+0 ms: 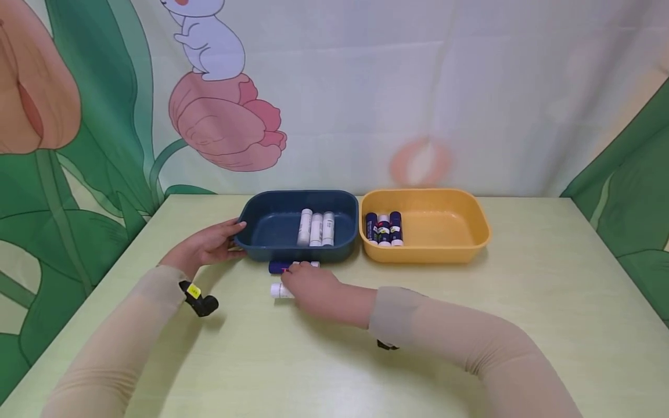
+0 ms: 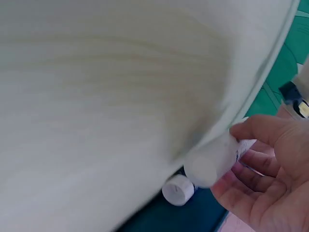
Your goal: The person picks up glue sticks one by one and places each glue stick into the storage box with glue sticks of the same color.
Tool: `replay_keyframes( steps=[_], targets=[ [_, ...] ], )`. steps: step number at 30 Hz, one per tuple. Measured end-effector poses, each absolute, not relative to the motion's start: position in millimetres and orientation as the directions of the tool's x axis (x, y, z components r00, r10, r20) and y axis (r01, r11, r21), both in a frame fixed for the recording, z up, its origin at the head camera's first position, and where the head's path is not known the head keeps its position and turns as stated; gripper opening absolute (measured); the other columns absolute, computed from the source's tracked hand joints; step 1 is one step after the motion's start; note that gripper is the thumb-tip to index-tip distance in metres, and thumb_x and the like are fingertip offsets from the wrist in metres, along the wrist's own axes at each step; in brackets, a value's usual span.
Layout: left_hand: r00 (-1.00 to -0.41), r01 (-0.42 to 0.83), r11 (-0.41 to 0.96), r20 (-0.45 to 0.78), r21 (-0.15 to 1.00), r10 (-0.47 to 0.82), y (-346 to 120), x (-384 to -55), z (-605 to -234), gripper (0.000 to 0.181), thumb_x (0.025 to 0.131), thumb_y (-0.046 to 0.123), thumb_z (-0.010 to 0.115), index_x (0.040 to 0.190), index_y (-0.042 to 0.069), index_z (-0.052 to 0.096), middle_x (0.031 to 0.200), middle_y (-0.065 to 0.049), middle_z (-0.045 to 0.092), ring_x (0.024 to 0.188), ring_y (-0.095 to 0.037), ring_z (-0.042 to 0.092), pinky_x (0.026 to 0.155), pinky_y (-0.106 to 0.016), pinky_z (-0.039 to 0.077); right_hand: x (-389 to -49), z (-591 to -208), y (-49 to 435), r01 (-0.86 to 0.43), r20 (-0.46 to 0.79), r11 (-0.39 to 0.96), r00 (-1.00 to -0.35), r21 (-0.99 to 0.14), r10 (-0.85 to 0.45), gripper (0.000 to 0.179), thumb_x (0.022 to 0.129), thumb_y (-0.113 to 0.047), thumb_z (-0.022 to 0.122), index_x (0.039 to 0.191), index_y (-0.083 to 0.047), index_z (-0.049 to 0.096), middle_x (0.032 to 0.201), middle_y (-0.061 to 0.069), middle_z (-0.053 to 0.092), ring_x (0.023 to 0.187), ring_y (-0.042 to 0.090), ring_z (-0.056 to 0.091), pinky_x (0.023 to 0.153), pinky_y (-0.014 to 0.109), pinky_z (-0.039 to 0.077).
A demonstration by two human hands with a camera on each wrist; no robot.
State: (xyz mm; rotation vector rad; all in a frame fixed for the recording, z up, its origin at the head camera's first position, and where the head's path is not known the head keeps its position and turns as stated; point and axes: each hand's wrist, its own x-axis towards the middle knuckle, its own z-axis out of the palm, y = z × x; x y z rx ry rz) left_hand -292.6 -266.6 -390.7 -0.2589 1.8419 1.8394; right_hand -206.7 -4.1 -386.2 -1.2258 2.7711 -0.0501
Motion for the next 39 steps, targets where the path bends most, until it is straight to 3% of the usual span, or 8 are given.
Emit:
replay_keyframes(
  steps=[4,11,15,18,24,28,32,39],
  targets=[
    [-0.848,-0.483,0.054,-0.482,0.874,0.222,-266,-292,-391,0.062,0.113,0.026,0.028,0.166,0.018,-0.004,0.173,-0.019,0.005,0.159,-0.031,0.012,0.131,-0.052,0.019,-208,-371,10,-0.706,-0.144,0.680,-0.665,-0.197,-0.732,0.032,0.093,-0.012,0.074,0.124,-0.008,0.067,0.117,0.007,0.072,0.097,0.020,0.061,0.092,0.033,0.057],
    [-0.847,-0.481,0.060,-0.481,0.875,0.227,-265,-293,-390,0.063,0.113,0.027,0.029,0.166,0.018,-0.005,0.173,-0.019,0.005,0.160,-0.032,0.011,0.130,-0.053,0.020,-216,-340,33,-0.630,-0.183,0.686,-0.674,-0.365,-0.716,0.034,0.092,-0.011,0.071,0.125,-0.004,0.067,0.092,0.004,0.068,0.079,0.015,0.053,0.069,0.023,0.042],
    [-0.845,-0.488,0.057,-0.488,0.871,0.219,-265,-293,-391,0.062,0.113,0.026,0.029,0.166,0.019,-0.004,0.173,-0.019,0.005,0.160,-0.032,0.012,0.130,-0.053,0.020,-226,-320,43,-0.564,-0.201,0.715,-0.709,-0.414,-0.676,0.039,0.092,-0.014,0.072,0.129,-0.002,0.065,0.101,0.009,0.072,0.082,0.016,0.058,0.072,0.020,0.049],
    [-0.844,-0.491,0.053,-0.490,0.869,0.218,-266,-293,-391,0.062,0.113,0.027,0.029,0.166,0.019,-0.003,0.173,-0.018,0.006,0.160,-0.031,0.012,0.130,-0.053,0.020,-239,-308,47,-0.487,-0.238,0.764,-0.754,-0.423,-0.613,0.047,0.093,-0.017,0.072,0.136,-0.002,0.060,0.111,0.013,0.072,0.087,0.017,0.060,0.075,0.021,0.053],
    [-0.845,-0.488,0.052,-0.487,0.871,0.221,-267,-294,-391,0.063,0.113,0.027,0.030,0.166,0.019,-0.002,0.173,-0.018,0.005,0.159,-0.030,0.012,0.130,-0.053,0.020,-272,-291,53,-0.312,-0.319,0.831,-0.815,-0.461,-0.483,0.054,0.098,-0.018,0.066,0.144,0.003,0.050,0.122,0.021,0.068,0.075,0.018,0.065,0.071,0.022,0.058],
    [-0.843,-0.491,0.052,-0.490,0.869,0.221,-265,-295,-392,0.063,0.113,0.027,0.030,0.166,0.019,-0.002,0.173,-0.018,0.006,0.159,-0.031,0.013,0.130,-0.053,0.020,-290,-285,53,-0.190,-0.364,0.861,-0.848,-0.472,-0.386,0.055,0.100,-0.019,0.064,0.148,0.003,0.047,0.132,0.023,0.062,0.088,0.023,0.071,0.081,0.027,0.064],
    [-0.842,-0.496,0.056,-0.496,0.867,0.214,-266,-296,-391,0.062,0.113,0.027,0.029,0.166,0.020,-0.002,0.173,-0.018,0.007,0.158,-0.031,0.014,0.130,-0.052,0.021,-303,-284,47,-0.154,-0.369,0.885,-0.867,-0.440,-0.334,0.057,0.102,-0.020,0.062,0.150,0.003,0.044,0.135,0.023,0.061,0.095,0.027,0.073,0.086,0.030,0.063],
    [-0.840,-0.490,0.086,-0.496,0.867,0.219,-266,-295,-390,0.062,0.113,0.028,0.029,0.166,0.019,-0.003,0.172,-0.019,0.007,0.157,-0.031,0.016,0.130,-0.052,0.022,-324,-299,30,-0.112,-0.377,0.923,-0.889,-0.368,-0.258,0.044,0.102,-0.019,0.061,0.139,0.005,0.053,0.133,0.019,0.062,0.088,0.021,0.067,0.086,0.027,0.063]
  ],
)
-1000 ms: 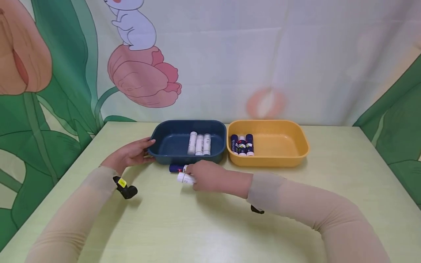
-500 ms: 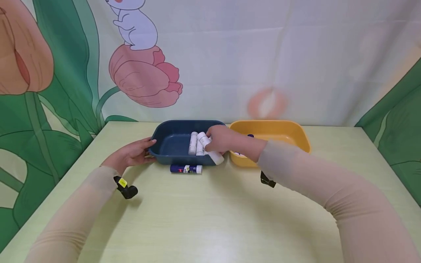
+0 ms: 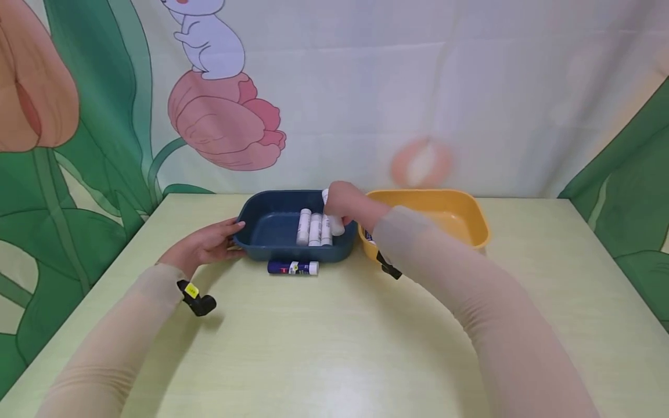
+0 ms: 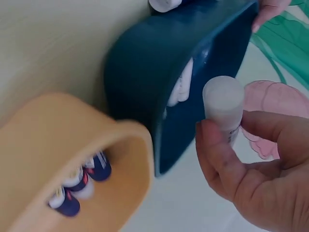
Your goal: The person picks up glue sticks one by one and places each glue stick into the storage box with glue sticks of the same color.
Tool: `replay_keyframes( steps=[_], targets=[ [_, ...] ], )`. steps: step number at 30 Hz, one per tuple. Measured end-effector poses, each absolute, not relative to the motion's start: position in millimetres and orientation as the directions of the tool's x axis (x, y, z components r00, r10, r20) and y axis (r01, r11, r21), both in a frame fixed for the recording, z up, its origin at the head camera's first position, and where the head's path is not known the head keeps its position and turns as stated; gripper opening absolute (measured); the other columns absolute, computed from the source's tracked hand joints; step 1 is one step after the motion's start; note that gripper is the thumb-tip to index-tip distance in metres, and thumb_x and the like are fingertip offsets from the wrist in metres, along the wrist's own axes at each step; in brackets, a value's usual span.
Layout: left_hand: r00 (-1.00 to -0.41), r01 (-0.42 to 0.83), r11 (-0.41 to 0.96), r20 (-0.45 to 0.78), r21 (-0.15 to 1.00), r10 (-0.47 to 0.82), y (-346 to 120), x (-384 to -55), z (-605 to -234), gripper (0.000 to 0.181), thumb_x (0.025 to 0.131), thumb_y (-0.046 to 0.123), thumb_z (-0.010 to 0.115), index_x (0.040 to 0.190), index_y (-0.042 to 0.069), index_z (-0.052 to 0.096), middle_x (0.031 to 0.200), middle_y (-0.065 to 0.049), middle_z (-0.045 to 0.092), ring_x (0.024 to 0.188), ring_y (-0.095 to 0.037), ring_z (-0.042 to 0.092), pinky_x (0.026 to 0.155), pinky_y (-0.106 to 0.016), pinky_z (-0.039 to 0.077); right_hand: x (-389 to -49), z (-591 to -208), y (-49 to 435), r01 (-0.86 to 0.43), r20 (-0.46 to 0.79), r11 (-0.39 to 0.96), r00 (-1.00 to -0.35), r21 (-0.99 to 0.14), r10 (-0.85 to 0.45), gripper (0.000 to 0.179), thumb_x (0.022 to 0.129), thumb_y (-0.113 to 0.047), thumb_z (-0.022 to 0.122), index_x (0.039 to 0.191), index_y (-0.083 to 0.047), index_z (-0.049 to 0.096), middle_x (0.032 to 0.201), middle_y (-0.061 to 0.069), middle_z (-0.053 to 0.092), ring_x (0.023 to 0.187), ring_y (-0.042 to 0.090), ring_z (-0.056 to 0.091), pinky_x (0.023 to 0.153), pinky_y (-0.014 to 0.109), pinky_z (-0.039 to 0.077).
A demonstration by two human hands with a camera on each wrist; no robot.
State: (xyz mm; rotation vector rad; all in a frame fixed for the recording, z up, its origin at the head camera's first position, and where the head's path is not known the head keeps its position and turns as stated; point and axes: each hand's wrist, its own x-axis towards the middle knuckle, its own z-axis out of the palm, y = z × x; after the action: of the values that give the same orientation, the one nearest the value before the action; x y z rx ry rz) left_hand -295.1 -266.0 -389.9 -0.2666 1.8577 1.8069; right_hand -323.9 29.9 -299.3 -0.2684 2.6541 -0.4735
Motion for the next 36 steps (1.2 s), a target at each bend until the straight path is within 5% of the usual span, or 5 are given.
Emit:
replay_keyframes(
  steps=[6,12,20,30,36],
  targets=[
    [-0.845,-0.481,0.085,-0.488,0.872,0.221,-266,-294,-391,0.062,0.113,0.028,0.028,0.166,0.019,-0.003,0.171,-0.020,0.009,0.155,-0.030,0.019,0.130,-0.051,0.022,-336,-324,16,-0.209,-0.355,0.957,-0.895,-0.202,-0.271,0.027,0.104,-0.011,0.054,0.121,0.005,0.066,0.112,0.015,0.067,0.079,0.020,0.065,0.076,0.024,0.059],
    [-0.840,-0.489,0.072,-0.491,0.869,0.230,-266,-295,-392,0.062,0.113,0.027,0.028,0.166,0.019,-0.003,0.172,-0.021,0.007,0.157,-0.031,0.016,0.130,-0.052,0.021,-343,-350,6,-0.334,-0.323,0.942,-0.896,0.035,-0.306,0.032,0.107,-0.008,0.043,0.115,0.001,0.073,0.101,0.009,0.063,0.080,0.017,0.048,0.079,0.028,0.050],
    [-0.840,-0.493,0.071,-0.495,0.867,0.223,-266,-295,-392,0.063,0.113,0.028,0.030,0.166,0.019,-0.003,0.173,-0.019,0.007,0.158,-0.032,0.015,0.130,-0.052,0.022,-351,-364,-3,-0.229,-0.391,0.973,-0.899,0.028,-0.200,0.033,0.109,-0.011,0.043,0.133,-0.001,0.065,0.137,0.011,0.065,0.100,0.020,0.053,0.108,0.032,0.052],
    [-0.844,-0.486,0.063,-0.487,0.871,0.224,-267,-293,-393,0.062,0.113,0.027,0.029,0.166,0.018,-0.002,0.172,-0.020,0.006,0.157,-0.031,0.015,0.130,-0.053,0.021,-349,-362,-3,-0.199,-0.466,0.979,-0.862,-0.046,-0.197,0.035,0.108,-0.008,0.046,0.140,0.001,0.058,0.146,0.014,0.057,0.120,0.026,0.053,0.121,0.037,0.041],
    [-0.844,-0.491,0.064,-0.492,0.869,0.215,-266,-294,-393,0.062,0.113,0.027,0.029,0.166,0.019,-0.002,0.173,-0.020,0.005,0.158,-0.032,0.014,0.130,-0.053,0.021,-362,-379,-6,-0.282,-0.474,0.959,-0.849,0.033,-0.233,0.036,0.107,-0.006,0.045,0.140,0.003,0.059,0.149,0.014,0.057,0.127,0.025,0.054,0.128,0.044,0.032]
  ],
)
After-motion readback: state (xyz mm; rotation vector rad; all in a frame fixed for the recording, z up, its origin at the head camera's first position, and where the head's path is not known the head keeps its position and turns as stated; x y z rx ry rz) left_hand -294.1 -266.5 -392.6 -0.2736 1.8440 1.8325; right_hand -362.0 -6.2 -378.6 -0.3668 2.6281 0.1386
